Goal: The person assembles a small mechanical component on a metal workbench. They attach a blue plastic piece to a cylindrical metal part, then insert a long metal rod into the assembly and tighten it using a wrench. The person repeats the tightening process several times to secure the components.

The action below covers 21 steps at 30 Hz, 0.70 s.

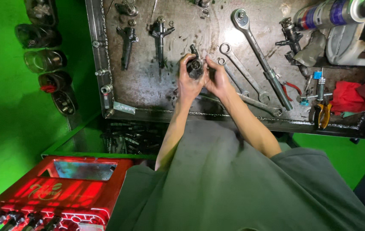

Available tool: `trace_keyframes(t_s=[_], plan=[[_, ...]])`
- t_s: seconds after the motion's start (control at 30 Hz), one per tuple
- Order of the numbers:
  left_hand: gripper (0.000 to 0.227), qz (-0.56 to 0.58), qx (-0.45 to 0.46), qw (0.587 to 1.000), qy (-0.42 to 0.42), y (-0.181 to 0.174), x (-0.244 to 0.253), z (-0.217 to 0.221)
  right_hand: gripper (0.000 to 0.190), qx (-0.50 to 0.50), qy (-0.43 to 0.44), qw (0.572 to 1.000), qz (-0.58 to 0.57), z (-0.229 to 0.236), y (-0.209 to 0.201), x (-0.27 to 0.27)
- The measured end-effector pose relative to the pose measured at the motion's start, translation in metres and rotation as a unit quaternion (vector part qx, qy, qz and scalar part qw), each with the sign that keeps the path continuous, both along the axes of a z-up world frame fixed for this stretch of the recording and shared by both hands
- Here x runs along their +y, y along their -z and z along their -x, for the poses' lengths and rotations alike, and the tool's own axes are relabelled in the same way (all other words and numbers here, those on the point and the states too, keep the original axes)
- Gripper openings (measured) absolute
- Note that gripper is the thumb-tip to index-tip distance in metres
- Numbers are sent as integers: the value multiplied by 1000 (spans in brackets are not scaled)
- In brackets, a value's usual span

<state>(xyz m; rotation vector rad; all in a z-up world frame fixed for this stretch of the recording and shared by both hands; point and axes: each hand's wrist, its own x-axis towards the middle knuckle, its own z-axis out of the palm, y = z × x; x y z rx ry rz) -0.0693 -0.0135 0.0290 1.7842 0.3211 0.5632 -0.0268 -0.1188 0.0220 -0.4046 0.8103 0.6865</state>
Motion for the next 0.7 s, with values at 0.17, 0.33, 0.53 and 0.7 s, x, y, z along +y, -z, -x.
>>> trace_keyframes(t_s=[0.17, 0.33, 0.53, 0.7], plan=[[79, 39, 99, 993, 50, -15, 7, 1, 14, -67, -1, 997, 44, -11, -32, -14], [58, 367, 192, 910, -22, 32, 14, 8, 17, -376, -13, 892, 251, -16, -45, -30], [61, 658, 92, 744, -67, 62, -5, -1, 61, -412, -95, 798, 430, -25, -47, -36], [60, 567, 129, 812, -52, 59, 3, 9, 21, -151, -1, 970, 191, -21, -55, -23]])
